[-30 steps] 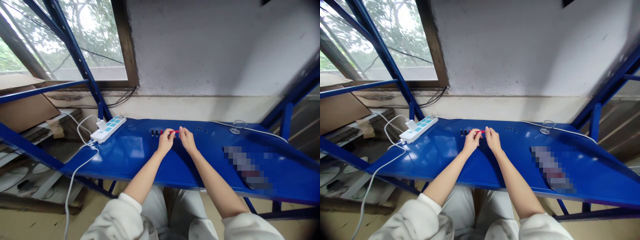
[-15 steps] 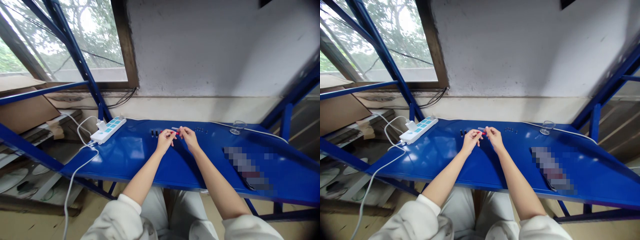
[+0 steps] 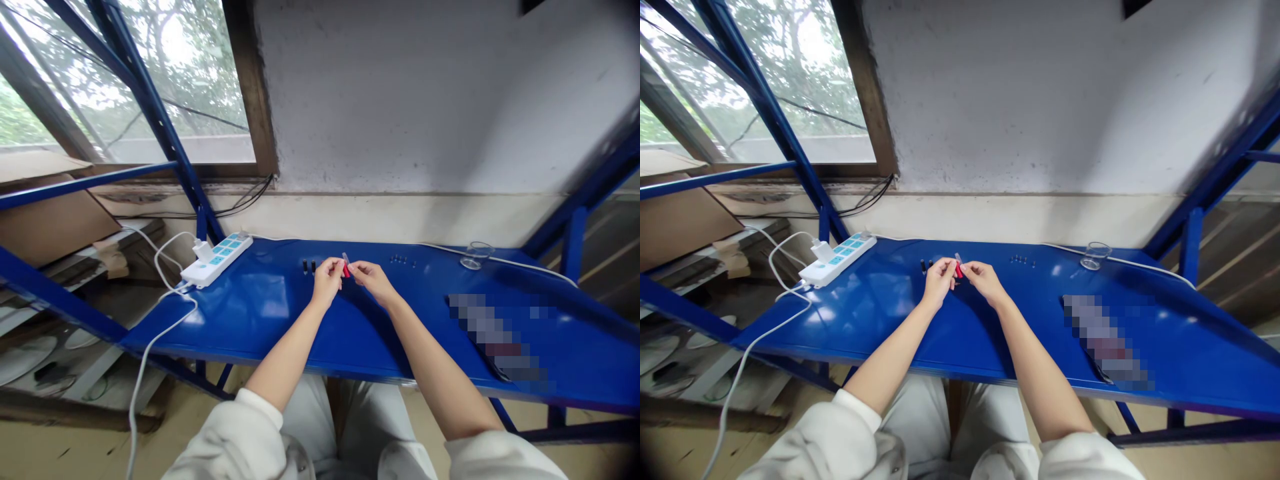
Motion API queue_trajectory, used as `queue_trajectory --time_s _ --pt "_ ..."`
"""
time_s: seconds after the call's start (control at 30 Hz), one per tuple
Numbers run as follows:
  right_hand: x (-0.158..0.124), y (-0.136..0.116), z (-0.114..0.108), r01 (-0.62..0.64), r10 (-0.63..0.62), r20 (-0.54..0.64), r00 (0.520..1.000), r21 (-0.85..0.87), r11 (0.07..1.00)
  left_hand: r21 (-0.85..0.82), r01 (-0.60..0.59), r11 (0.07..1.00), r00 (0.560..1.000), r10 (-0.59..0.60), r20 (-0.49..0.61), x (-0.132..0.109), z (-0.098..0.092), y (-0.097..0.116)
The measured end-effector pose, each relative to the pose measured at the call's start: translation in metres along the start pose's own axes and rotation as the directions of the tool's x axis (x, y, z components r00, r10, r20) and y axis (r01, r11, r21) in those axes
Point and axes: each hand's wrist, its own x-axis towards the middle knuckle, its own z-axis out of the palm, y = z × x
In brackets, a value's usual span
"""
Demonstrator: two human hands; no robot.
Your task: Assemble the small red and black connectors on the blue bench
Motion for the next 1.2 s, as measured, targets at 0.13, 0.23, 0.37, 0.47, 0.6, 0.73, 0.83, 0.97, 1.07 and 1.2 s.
queue_trajectory --time_s 0.13,0.23,0.37,0.47,0.6,0.73,0.83,0.97,1.07,1.2 --pt "-0.001 -0.002 0.000 -0.021 0.021 0.051 0.998 0.007 1.000 0.075 0.000 0.997 1.000 0.003 -0.029 0.001 -0.001 -0.002" --pt "-0.002 -0.007 0.002 -0.032 0.032 0.047 0.998 -0.008 0.999 0.109 -0.011 0.994 1.000 0.013 -0.018 0.000 -0.001 0.000" --pt "-0.002 -0.008 0.003 -0.027 0.030 0.070 0.997 -0.045 0.999 0.125 -0.024 0.992 0.999 0.021 0.027 -0.001 -0.002 0.000" --pt "0.000 -0.001 -0.003 0.007 0.003 0.100 0.995 -0.106 0.994 0.212 -0.023 0.977 0.999 0.014 0.044 -0.001 -0.002 -0.003" --pt "0.012 0.018 -0.024 0.038 -0.059 -0.083 0.995 -0.230 0.972 0.502 -0.098 0.859 0.995 0.078 0.061 -0.004 0.000 -0.004" --pt "0.033 0.040 -0.046 -0.063 -0.076 -0.304 0.950 -0.422 0.904 0.699 -0.255 0.668 0.962 0.101 0.254 -0.011 0.002 -0.001" --pt "0.048 0.052 -0.055 -0.086 -0.125 -0.318 0.940 -0.575 0.814 0.765 -0.312 0.563 0.939 0.061 0.338 -0.015 0.002 0.002" --pt "0.066 0.061 -0.058 -0.118 -0.127 -0.304 0.944 -0.672 0.731 0.799 -0.352 0.488 0.917 0.008 0.398 -0.016 0.001 0.004" --pt "0.075 0.064 -0.059 -0.148 -0.119 -0.315 0.942 -0.706 0.693 0.805 -0.371 0.463 0.906 -0.011 0.424 -0.016 0.001 0.005" --pt "0.082 0.067 -0.062 -0.175 -0.093 -0.303 0.948 -0.744 0.645 0.797 -0.387 0.464 0.894 -0.021 0.447 -0.016 0.002 0.006"
